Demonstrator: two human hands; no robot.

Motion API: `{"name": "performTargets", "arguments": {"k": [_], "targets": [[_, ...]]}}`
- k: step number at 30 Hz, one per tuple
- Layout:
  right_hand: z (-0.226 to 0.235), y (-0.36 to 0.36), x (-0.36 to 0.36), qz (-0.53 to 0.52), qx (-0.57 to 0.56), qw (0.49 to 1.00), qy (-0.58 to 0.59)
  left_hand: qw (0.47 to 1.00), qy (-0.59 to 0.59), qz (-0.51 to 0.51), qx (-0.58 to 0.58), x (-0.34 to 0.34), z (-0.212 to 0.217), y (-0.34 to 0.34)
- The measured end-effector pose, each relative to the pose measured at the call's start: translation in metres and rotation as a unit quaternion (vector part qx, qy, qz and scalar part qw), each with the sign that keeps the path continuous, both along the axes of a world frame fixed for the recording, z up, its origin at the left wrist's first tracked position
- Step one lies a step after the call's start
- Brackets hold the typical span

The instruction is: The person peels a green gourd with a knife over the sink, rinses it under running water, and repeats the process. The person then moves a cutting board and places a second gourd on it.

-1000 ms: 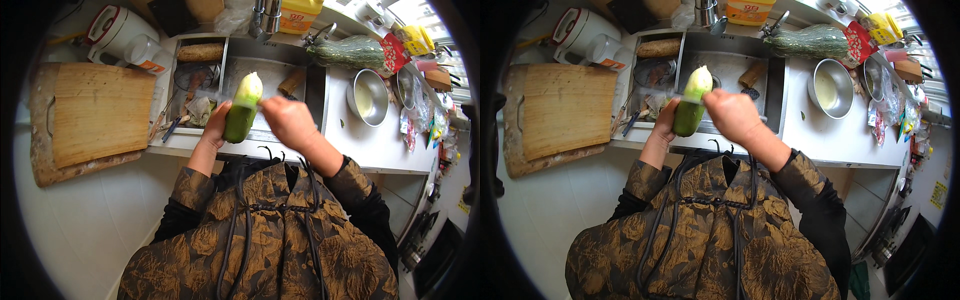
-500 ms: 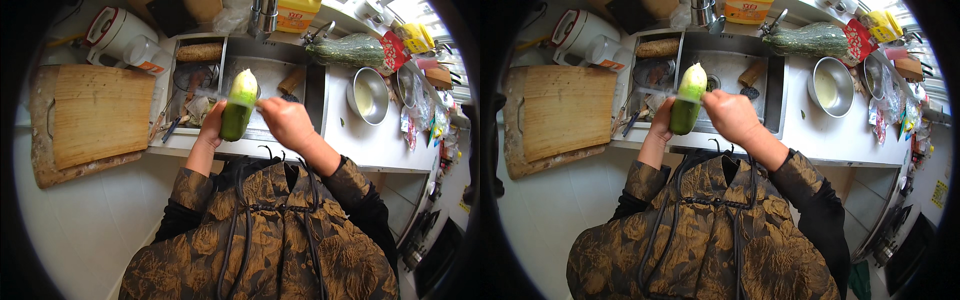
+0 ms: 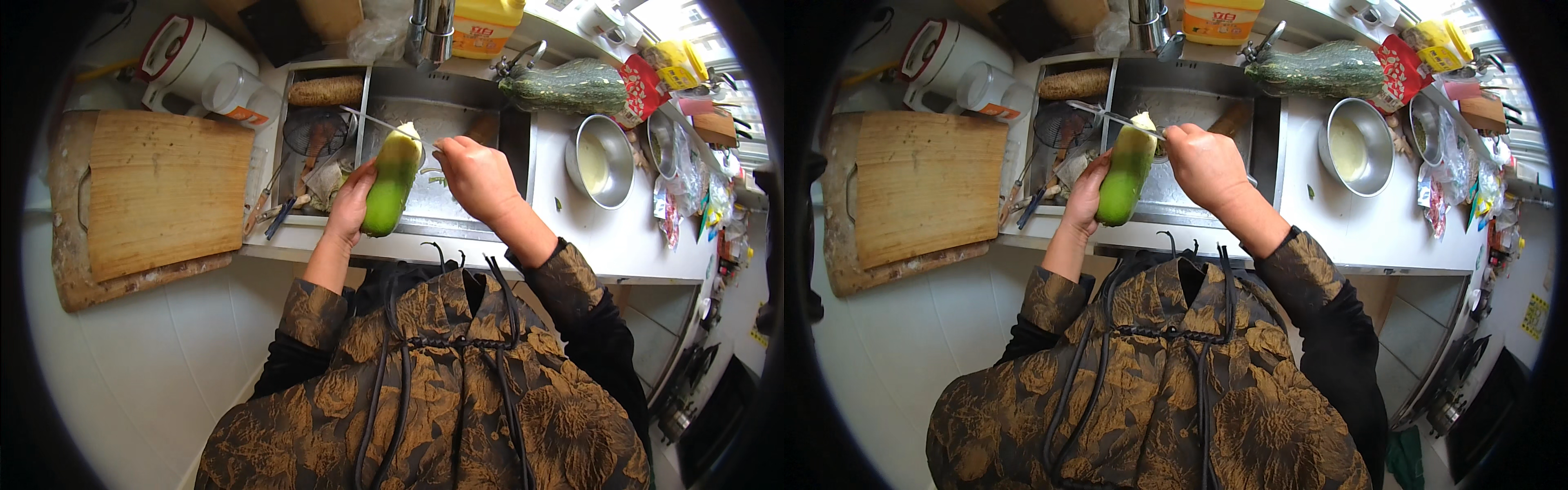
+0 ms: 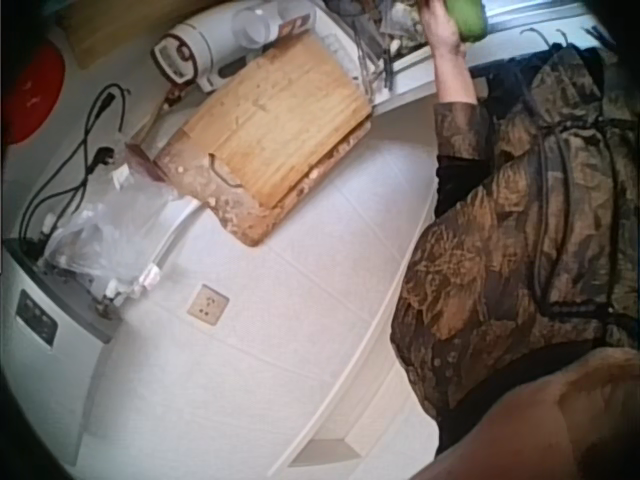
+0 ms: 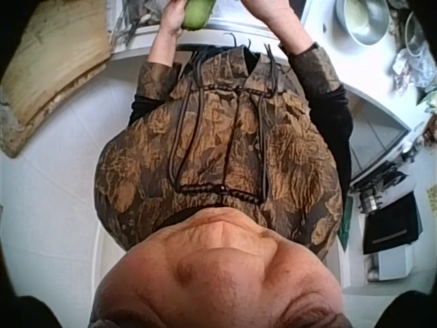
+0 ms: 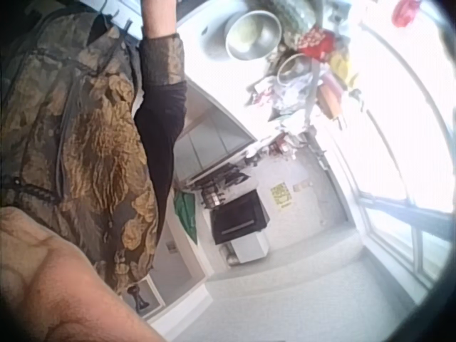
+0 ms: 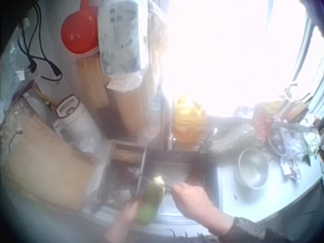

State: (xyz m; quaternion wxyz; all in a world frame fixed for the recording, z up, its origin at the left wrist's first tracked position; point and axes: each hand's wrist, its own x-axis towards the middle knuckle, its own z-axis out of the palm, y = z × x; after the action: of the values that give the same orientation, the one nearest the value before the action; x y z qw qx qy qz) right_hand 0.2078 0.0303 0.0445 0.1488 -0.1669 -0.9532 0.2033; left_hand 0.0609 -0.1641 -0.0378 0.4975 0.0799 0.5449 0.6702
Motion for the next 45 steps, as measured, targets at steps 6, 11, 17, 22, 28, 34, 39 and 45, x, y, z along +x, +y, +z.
{"name": "performTargets", "arguments": {"k": [6,11,17,22,28,34,39,45], "targets": [[0.004,-0.045,0.018,0.074,-0.009,0.995,-0.072,0.991,0.094,0.004,-0.094,-0.003,-0.010,0.003],[0.012,-0.023,0.003,0.042,-0.005,0.999,0.001,0.999,0.029,-0.007,-0.019,-0.007,-0.003,-0.003],[0.008,-0.018,-0.002,0.046,0.029,0.997,-0.049,0.997,0.055,0.033,-0.038,0.001,-0.009,-0.002],[0.010,-0.051,0.014,0.097,-0.036,0.993,-0.057,0.997,0.075,0.008,-0.035,-0.007,-0.016,-0.005],[0.007,-0.020,-0.006,0.034,0.035,0.999,-0.004,0.997,0.066,0.043,-0.009,-0.006,-0.010,-0.003],[0.007,-0.060,0.023,0.091,-0.052,0.993,-0.053,0.998,0.004,0.041,-0.054,-0.002,-0.012,-0.001],[-0.004,-0.025,0.007,-0.002,-0.080,0.994,0.078,0.973,-0.223,0.031,0.045,-0.013,-0.013,-0.008],[-0.027,0.004,-0.014,-0.013,-0.093,0.995,-0.021,0.951,-0.287,-0.016,0.113,-0.003,-0.010,-0.009]]}}
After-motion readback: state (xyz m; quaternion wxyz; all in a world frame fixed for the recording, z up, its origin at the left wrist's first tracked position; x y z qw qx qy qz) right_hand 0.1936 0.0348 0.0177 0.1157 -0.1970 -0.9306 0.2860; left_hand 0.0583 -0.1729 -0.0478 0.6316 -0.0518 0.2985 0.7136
